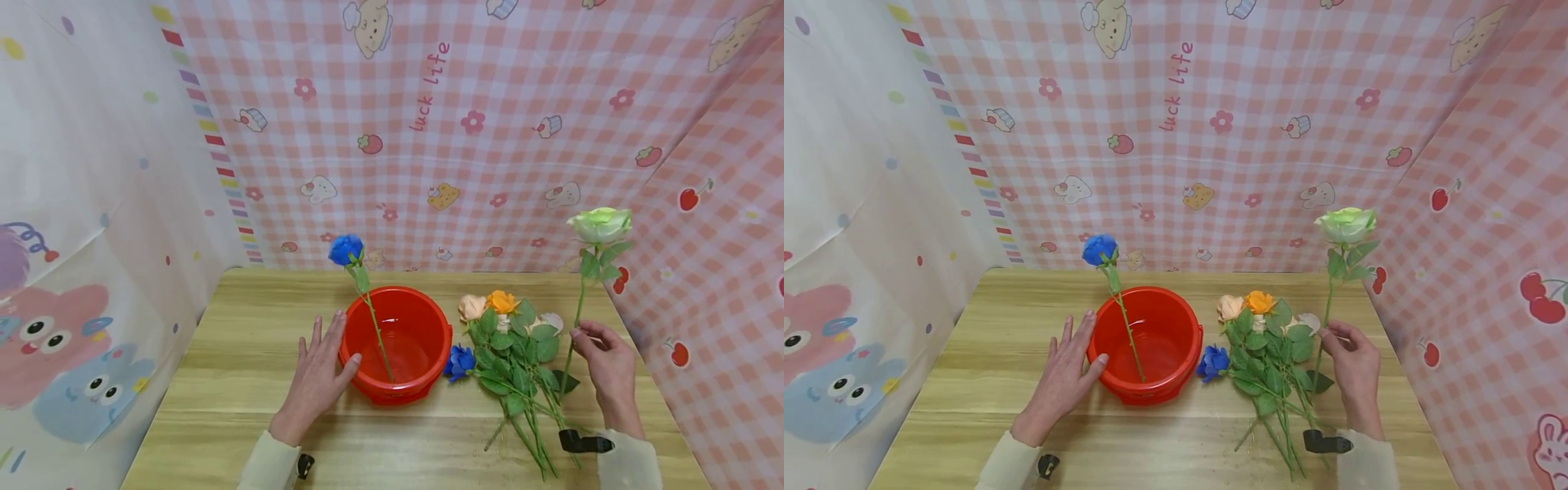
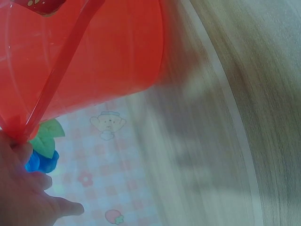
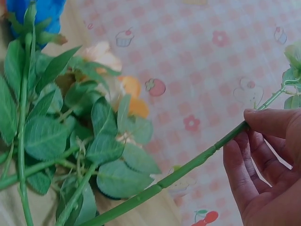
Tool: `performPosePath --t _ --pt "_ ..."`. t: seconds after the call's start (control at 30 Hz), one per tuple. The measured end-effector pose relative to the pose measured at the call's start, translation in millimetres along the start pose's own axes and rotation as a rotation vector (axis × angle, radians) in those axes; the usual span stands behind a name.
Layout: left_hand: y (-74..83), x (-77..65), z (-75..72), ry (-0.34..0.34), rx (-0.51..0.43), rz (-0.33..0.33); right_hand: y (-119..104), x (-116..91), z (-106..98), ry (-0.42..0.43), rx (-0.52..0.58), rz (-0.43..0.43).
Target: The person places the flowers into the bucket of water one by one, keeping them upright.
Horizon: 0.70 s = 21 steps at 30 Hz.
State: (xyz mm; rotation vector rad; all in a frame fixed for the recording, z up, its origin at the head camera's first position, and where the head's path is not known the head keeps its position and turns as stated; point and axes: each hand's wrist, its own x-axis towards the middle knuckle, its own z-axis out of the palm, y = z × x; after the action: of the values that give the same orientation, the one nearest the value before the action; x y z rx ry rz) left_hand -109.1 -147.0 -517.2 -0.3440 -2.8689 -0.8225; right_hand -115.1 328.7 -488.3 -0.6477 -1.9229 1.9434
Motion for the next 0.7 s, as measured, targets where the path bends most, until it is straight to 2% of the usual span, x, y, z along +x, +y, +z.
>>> performPosePath --t 0.7 --pt "0.6 -0.2 -0.3 0.015 -0.006 0.006 -15.8 -22.7 31.1 0.011 0.104 -0.099"
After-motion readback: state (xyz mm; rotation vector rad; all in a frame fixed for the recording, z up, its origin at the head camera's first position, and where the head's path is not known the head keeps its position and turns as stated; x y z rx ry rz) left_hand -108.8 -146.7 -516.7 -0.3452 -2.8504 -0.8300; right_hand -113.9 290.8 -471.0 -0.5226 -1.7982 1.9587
